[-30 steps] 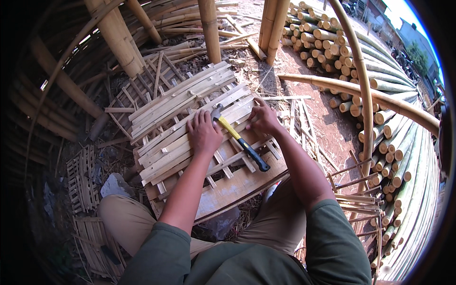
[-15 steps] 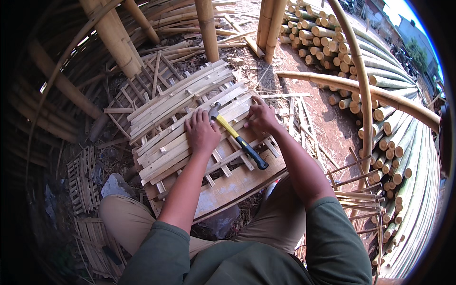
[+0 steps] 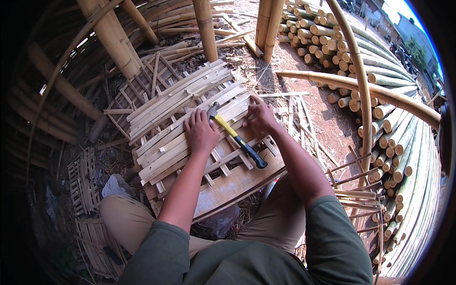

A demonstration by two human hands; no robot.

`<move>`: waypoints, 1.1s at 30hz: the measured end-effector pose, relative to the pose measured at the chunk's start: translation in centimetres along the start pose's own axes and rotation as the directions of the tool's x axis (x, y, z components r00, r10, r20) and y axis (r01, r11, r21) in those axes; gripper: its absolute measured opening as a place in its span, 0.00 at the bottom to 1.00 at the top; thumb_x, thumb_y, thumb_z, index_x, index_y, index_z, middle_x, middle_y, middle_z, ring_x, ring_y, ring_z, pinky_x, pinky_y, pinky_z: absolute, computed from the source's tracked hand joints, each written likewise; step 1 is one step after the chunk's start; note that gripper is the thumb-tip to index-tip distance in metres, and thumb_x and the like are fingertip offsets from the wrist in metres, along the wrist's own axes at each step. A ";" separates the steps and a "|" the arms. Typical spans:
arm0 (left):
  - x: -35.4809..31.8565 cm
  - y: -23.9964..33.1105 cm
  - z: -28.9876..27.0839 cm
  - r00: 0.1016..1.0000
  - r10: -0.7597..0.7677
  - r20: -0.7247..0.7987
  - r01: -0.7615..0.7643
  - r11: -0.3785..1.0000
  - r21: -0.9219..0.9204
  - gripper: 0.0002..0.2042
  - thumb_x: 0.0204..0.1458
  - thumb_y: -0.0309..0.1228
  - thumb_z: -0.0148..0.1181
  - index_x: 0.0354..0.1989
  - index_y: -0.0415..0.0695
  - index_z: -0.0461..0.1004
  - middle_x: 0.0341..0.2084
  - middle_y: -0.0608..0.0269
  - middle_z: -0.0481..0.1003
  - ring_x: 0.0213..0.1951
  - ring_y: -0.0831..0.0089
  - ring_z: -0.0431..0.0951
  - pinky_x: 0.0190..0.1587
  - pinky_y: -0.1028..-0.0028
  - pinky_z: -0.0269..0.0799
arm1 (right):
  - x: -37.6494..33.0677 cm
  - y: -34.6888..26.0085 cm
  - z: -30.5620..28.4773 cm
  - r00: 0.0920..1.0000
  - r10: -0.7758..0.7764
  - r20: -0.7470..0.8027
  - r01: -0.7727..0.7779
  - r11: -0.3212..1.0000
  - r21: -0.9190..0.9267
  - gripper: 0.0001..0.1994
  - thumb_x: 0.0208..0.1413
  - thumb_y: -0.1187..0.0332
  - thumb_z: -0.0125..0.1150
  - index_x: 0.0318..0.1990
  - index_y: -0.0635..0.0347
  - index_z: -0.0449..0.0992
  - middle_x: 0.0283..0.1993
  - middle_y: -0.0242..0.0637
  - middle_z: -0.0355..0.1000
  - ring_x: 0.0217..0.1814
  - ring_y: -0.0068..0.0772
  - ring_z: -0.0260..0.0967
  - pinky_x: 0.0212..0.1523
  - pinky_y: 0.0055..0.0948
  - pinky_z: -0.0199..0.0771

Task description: The person takes nails from a plastic bag and uses a hammer to secure slats onto a bamboo frame while sitting down.

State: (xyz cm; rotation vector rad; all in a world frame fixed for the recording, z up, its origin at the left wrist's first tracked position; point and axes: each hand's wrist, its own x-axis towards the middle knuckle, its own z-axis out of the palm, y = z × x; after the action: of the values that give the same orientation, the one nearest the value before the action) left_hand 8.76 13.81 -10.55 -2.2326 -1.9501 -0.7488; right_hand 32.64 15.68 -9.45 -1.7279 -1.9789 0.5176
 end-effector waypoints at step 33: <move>-0.2 0.1 0.7 0.992 -0.125 -0.021 0.127 0.975 0.182 0.26 0.56 0.44 0.47 0.61 0.43 0.63 0.64 0.55 0.62 0.68 0.60 0.57 0.68 0.50 0.47 | 0.0 -0.3 0.3 1.000 -0.019 -0.001 0.019 0.996 -0.085 0.18 0.29 0.57 0.81 0.29 0.50 0.80 0.71 0.45 0.57 0.68 0.50 0.58 0.61 0.54 0.52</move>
State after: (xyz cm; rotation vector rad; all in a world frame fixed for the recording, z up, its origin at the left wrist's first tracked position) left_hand 9.06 13.92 -11.22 -2.0139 -2.0788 -0.5651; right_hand 32.17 15.59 -9.55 -1.7569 -2.0409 0.4309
